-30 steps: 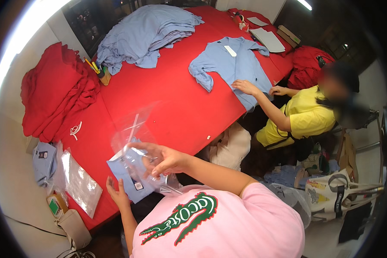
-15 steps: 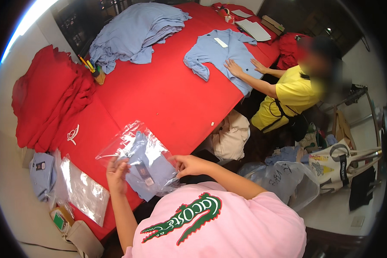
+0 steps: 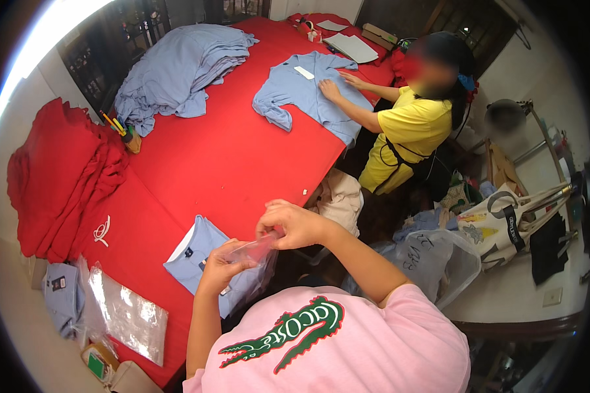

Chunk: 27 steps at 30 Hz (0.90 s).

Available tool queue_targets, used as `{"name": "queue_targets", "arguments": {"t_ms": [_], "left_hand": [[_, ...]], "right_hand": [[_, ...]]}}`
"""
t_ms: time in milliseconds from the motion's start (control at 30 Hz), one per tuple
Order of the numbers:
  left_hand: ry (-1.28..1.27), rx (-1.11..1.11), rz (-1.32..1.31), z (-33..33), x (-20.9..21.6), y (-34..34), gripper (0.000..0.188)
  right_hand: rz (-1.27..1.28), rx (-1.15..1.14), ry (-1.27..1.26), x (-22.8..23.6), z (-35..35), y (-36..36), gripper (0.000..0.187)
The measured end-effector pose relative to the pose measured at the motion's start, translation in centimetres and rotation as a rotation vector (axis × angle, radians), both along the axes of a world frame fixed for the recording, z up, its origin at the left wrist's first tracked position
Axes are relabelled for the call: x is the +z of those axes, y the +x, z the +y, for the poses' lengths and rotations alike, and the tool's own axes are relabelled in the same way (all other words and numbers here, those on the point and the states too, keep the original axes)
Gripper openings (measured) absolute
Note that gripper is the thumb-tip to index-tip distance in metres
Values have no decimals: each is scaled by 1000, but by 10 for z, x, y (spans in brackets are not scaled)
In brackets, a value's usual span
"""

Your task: The person places folded blue shirts into plastic bags and seals them by hand on a red work surface.

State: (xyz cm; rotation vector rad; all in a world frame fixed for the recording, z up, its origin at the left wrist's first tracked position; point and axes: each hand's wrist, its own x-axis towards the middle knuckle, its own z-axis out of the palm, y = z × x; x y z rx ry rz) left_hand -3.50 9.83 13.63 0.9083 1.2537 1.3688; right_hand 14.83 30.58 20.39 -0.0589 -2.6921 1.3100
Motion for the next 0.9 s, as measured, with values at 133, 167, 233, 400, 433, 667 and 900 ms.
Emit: {"name": "queue_targets", "arguments": {"t_ms": [133, 167, 233, 400, 433, 667, 900], "left_hand": [[-158, 119, -31, -19, -18, 8, 30], [-210, 141, -26, -22, -18, 13, 27], [-206, 139, -123, -23, -18, 29, 24], [14, 156, -38, -6, -27, 71, 14], [-54, 159, -149, -4, -24, 78, 8], [-70, 279, -236, 15, -14, 124, 18], [-308, 203, -13, -18, -38, 158, 18]], "right_hand": [[-178, -117, -441, -17, 1, 39, 25], [-195, -116, -539, -22, -1, 47, 24], [-272, -84, -695, -33, -1, 65, 23], [-184, 1, -976, -52, -3, 84, 30], [-229, 6, -1080, -44, -2, 86, 33], [-374, 125, -740, -52, 38, 115, 24], [-497, 324, -543, -66, 26, 134, 21]]}}
